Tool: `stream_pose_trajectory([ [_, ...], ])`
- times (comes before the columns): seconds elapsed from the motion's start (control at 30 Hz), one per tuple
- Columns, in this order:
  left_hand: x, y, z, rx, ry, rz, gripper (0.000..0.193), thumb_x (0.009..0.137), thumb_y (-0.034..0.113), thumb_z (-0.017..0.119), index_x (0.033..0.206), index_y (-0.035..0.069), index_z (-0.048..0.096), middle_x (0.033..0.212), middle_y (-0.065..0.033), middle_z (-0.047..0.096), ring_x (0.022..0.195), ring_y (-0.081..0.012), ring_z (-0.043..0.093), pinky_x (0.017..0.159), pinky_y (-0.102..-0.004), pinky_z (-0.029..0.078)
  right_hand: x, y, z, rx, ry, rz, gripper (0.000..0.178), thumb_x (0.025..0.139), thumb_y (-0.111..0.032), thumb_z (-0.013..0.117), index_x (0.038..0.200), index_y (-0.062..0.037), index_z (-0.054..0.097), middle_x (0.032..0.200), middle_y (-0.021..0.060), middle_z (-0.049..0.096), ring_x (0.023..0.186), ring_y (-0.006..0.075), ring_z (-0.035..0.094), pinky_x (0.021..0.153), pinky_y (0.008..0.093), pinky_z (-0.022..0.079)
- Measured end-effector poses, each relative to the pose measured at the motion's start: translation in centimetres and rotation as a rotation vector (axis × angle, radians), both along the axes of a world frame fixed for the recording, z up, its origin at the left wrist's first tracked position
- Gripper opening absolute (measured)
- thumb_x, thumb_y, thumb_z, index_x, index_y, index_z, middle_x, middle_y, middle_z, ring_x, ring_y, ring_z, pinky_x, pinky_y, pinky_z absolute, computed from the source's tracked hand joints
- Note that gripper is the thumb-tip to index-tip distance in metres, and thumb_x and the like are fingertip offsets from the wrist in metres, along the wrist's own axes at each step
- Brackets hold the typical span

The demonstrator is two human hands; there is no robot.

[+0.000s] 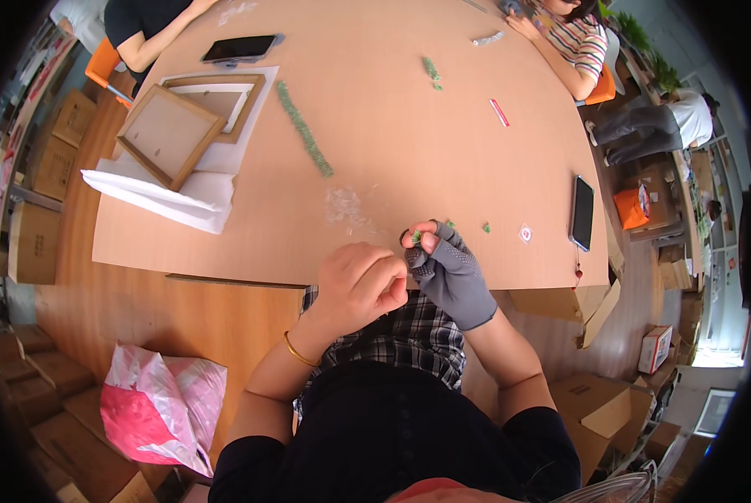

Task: Attaching small green plastic decorative elements to circular adhesive labels on a workshop table.

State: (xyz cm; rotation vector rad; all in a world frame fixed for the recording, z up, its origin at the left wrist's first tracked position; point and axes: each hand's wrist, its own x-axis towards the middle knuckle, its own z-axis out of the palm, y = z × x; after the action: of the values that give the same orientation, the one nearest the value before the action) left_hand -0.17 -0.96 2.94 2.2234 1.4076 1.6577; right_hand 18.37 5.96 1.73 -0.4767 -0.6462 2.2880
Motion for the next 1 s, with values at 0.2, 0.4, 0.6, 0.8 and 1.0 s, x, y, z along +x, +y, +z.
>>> stream_pose_trajectory([
  [0.2, -1.2, 0.3, -3.9, -0.129, -0.027, 0.213, 0.024, 0.069, -0.001, 0.077, 0.085, 0.009, 0.062, 0.082, -0.0060, 0.064, 0.071, -0.0271, 0.064, 0.062, -0.0371, 0.052, -3.3, 4.9, 1.6, 1.142, -0.854, -0.266, 0.010, 0.097, -0.005, 0.070, 0.106, -0.0008, 0.072, 0.090, 0.0082, 0.070, 0.078, 0.0164, 0.066, 0.069, 0.0277, 0.054],
  [0.4, -1.5, 0.6, -5.5, -0.143, -0.035, 0.233, 0.022, 0.070, -0.002, 0.076, 0.084, 0.009, 0.061, 0.082, -0.0056, 0.063, 0.073, -0.0270, 0.063, 0.062, -0.0374, 0.052, -8.5, 9.4, 0.9, 1.697, -0.937, -0.165, 0.014, 0.086, -0.004, 0.073, 0.100, -0.0021, 0.069, 0.087, 0.0138, 0.070, 0.079, 0.0295, 0.069, 0.071, 0.0347, 0.057],
  [0.6, -1.4, 0.6, -5.9, -0.176, -0.038, 0.240, 0.021, 0.072, -0.001, 0.075, 0.085, 0.009, 0.061, 0.083, -0.0056, 0.062, 0.077, -0.0264, 0.064, 0.065, -0.0374, 0.053, -11.6, 11.4, -2.0, 1.927, -1.007, -0.046, 0.011, 0.087, -0.012, 0.069, 0.097, -0.0093, 0.066, 0.089, 0.0097, 0.071, 0.082, 0.0317, 0.071, 0.070, 0.0411, 0.057],
  [0.8, -1.5, 0.4, -6.0, -0.198, -0.050, 0.229, 0.023, 0.073, -0.002, 0.076, 0.089, 0.008, 0.063, 0.087, -0.0069, 0.065, 0.077, -0.0289, 0.066, 0.066, -0.0392, 0.054, -12.4, 11.6, -2.7, 2.018, -1.097, -0.005, 0.013, 0.087, -0.019, 0.067, 0.099, -0.0119, 0.064, 0.089, 0.0104, 0.068, 0.078, 0.0312, 0.070, 0.063, 0.0435, 0.057],
  [1.0, -1.4, 0.5, -5.9, -0.188, -0.051, 0.248, 0.023, 0.073, -0.002, 0.076, 0.089, 0.008, 0.064, 0.088, -0.0068, 0.065, 0.078, -0.0291, 0.066, 0.068, -0.0392, 0.054, -13.8, 12.3, -3.0, 2.008, -1.129, -0.118, 0.020, 0.087, -0.017, 0.070, 0.105, -0.0110, 0.066, 0.093, 0.0115, 0.068, 0.079, 0.0322, 0.070, 0.065, 0.0426, 0.057],
])
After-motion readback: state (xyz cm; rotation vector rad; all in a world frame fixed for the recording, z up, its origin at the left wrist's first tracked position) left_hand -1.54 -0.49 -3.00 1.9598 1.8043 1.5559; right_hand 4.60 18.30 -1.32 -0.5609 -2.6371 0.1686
